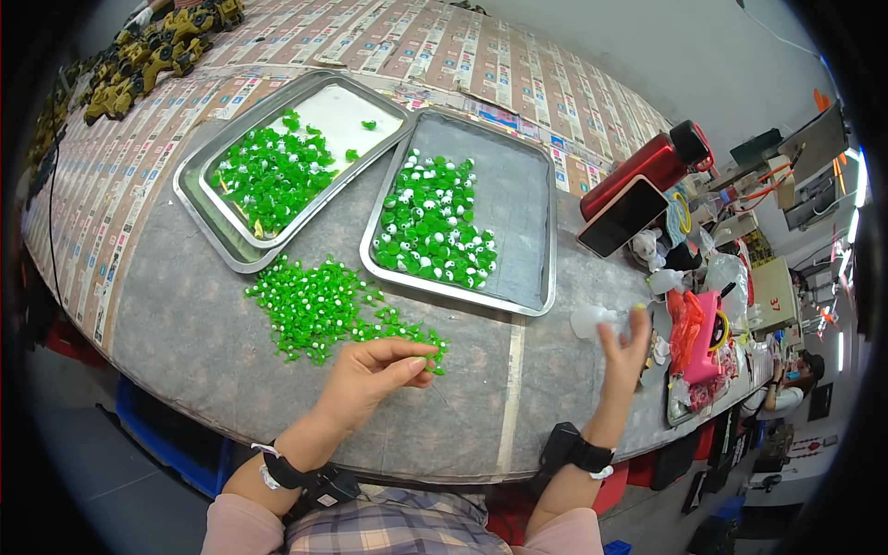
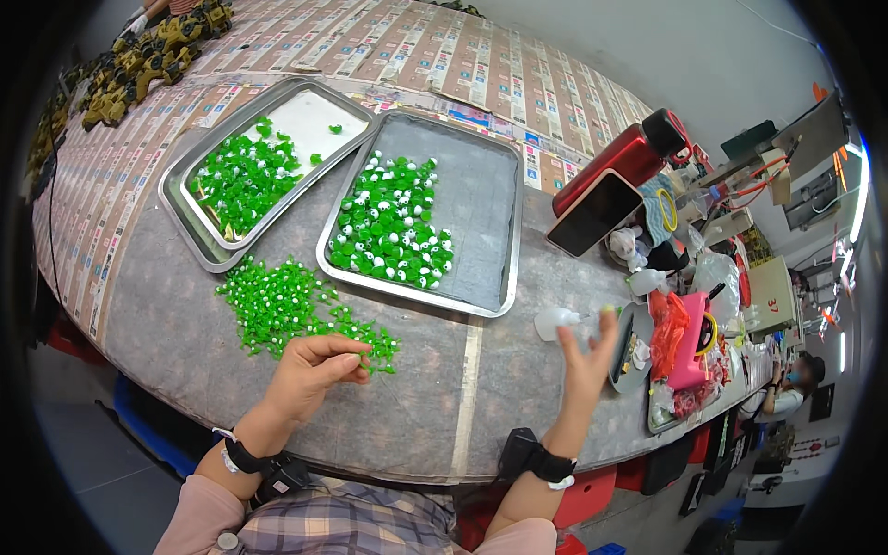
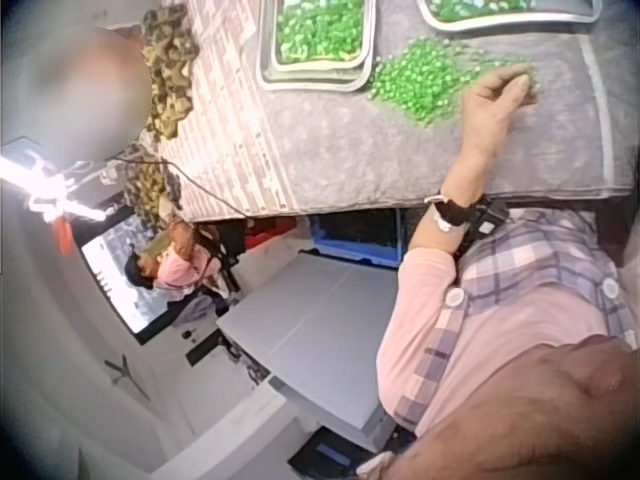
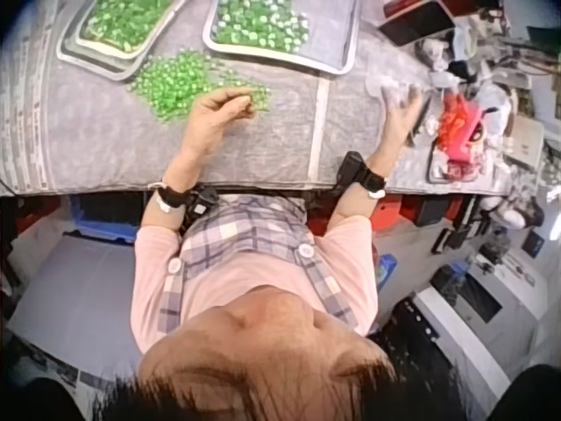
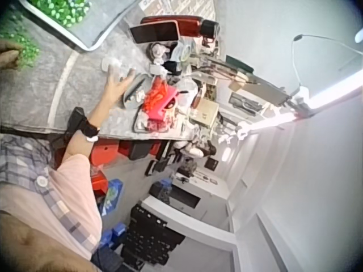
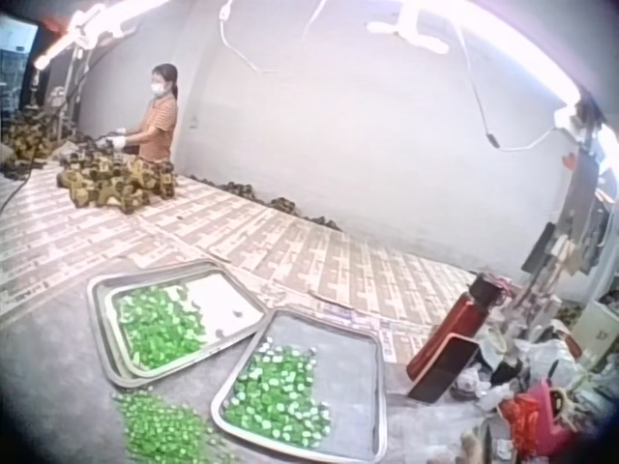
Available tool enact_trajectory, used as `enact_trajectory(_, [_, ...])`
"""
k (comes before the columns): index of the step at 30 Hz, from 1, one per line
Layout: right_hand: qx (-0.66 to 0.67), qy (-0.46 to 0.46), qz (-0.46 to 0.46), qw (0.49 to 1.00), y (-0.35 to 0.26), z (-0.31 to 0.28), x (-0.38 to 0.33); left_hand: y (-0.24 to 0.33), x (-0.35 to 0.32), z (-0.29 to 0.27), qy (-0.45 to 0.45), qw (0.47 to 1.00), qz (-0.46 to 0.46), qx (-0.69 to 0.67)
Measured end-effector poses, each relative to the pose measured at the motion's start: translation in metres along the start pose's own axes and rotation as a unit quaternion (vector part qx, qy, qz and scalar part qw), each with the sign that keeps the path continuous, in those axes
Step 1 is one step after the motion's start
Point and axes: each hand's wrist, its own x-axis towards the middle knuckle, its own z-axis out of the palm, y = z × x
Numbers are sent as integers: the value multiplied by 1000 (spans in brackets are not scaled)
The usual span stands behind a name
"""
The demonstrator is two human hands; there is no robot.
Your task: The person sits at a table and repeatedly picks up small green plastic pieces. They apply a drop of liquid from a white squeeze bottle onto each piece and then attach a small white bead to the top. The finished items are placed into a metal tray.
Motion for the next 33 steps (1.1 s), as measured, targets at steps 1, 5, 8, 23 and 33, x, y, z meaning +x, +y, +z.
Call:
enact_trajectory(1, [-43,-72,-5,996,27,0,1,1,0,0,-8,1000,-10,-4])
enact_trajectory(5, [129,-139,81,979,18,11,-3,1,2,-2,-2,999,-38,-38])
enact_trajectory(8, [269,-112,84,953,-63,12,-16,0,2,-5,9,996,-51,-78])
enact_trajectory(23, [348,-56,-93,931,-151,50,-73,-3,2,-14,-29,984,-55,-164])
enact_trajectory(33, [326,-103,-126,931,-149,54,-75,-3,2,-15,-36,983,-56,-170])
